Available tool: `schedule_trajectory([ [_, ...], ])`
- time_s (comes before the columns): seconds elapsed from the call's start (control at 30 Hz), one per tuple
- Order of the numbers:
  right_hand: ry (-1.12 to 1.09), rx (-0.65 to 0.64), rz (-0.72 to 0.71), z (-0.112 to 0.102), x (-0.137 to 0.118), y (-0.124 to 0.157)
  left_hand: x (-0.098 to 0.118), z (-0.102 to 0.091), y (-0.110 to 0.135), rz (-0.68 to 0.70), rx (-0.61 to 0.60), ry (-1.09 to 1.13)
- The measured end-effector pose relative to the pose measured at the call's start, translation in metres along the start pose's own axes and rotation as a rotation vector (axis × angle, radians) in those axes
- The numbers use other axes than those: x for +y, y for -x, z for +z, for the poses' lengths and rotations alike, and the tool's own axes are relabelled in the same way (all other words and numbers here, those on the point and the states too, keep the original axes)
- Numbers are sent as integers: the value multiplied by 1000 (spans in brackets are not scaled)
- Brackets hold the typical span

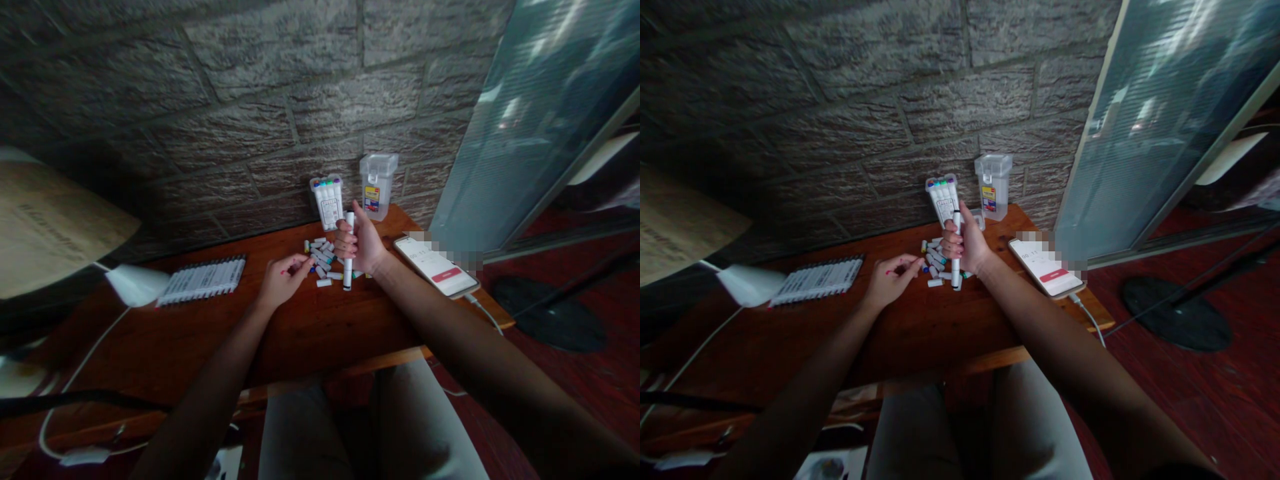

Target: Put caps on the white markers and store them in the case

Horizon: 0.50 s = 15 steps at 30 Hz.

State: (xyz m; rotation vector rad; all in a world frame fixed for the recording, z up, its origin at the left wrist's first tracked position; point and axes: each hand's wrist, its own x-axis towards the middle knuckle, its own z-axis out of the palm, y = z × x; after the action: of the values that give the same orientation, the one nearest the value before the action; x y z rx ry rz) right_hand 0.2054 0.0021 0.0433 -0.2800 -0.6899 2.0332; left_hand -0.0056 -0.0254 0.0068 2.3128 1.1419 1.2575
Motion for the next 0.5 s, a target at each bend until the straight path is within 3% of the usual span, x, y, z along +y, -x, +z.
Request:
schedule_trajectory([
  [0.5,33,4,-79,0,-3,4,0,1,0,-2,-12,0],
])
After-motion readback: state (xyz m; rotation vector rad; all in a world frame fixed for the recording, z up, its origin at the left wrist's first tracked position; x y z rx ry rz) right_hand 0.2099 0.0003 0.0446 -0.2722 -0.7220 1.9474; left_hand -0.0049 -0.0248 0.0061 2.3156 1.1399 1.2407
